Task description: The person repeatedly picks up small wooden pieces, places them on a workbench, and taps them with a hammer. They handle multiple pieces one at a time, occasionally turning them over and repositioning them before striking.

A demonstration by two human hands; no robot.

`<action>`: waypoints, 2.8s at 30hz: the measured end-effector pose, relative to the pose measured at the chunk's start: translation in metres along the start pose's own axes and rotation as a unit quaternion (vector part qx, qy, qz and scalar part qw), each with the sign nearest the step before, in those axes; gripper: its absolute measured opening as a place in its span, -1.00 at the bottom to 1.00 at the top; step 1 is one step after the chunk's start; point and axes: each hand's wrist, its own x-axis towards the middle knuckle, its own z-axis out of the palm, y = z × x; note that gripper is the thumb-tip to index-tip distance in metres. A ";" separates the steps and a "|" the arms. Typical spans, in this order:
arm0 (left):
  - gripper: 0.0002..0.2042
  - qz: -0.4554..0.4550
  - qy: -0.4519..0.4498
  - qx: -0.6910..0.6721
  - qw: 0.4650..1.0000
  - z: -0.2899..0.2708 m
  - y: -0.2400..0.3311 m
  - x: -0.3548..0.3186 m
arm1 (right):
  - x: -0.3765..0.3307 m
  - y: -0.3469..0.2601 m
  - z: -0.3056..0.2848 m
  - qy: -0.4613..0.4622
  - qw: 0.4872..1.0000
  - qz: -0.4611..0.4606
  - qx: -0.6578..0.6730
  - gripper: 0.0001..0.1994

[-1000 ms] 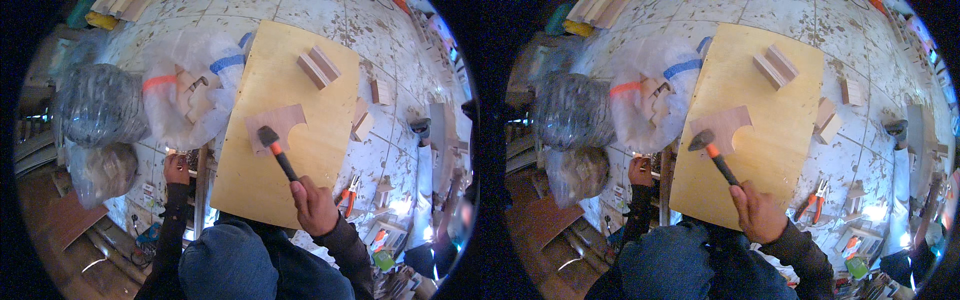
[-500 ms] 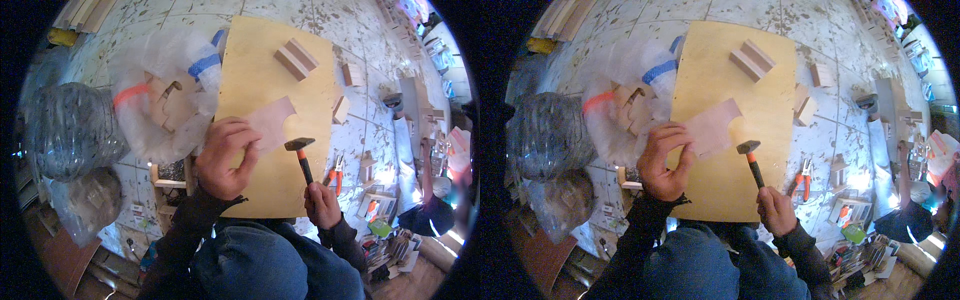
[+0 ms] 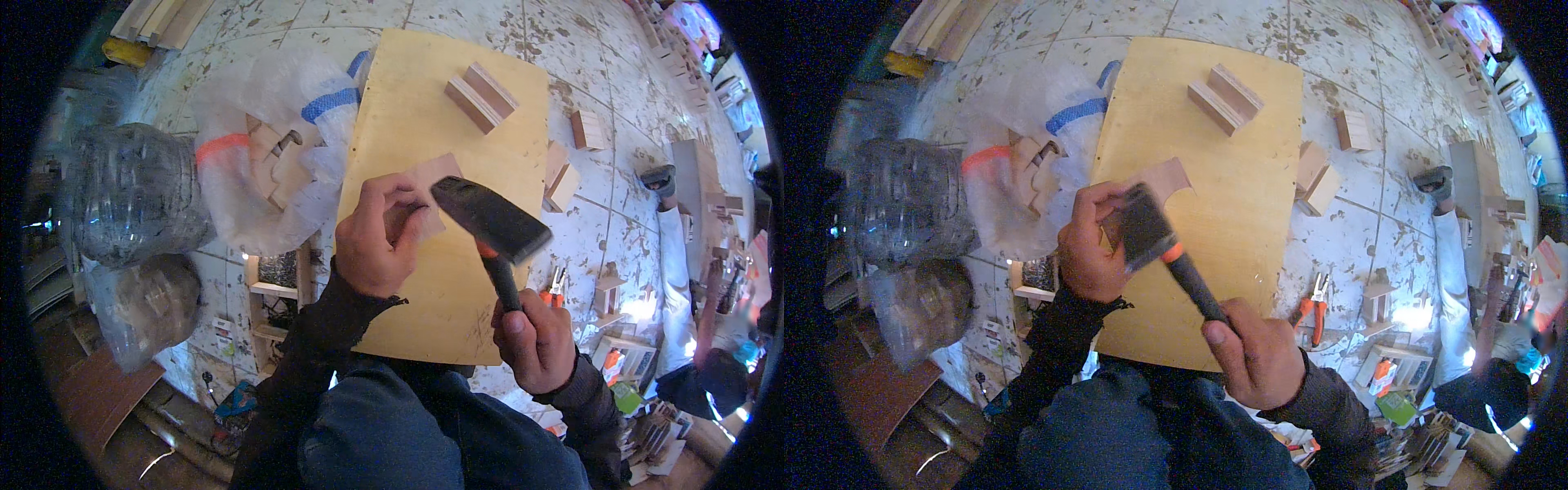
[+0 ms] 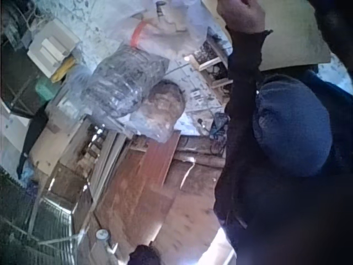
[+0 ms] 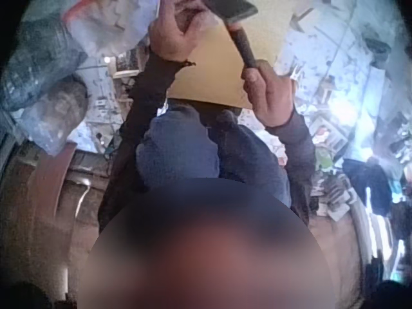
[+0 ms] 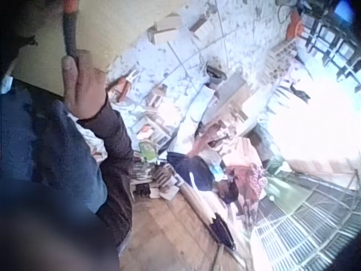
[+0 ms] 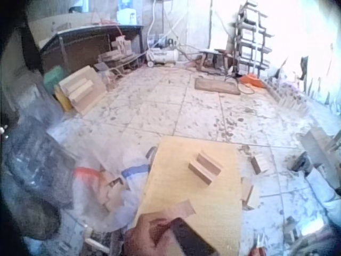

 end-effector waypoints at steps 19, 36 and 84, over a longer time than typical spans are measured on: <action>-0.13 -0.113 -0.006 -0.210 0.971 0.030 -0.041 -0.018 | -0.023 0.009 -0.008 0.060 0.985 0.111 0.121 -0.64; -0.17 -0.077 -0.004 -0.191 0.979 0.029 -0.046 -0.017 | 0.007 0.016 0.029 0.141 0.981 -0.130 -0.013 -0.70; -0.80 -0.206 0.237 0.151 0.937 -0.127 -0.202 0.016 | -0.013 0.097 0.064 0.338 0.927 -0.002 -0.162 -0.65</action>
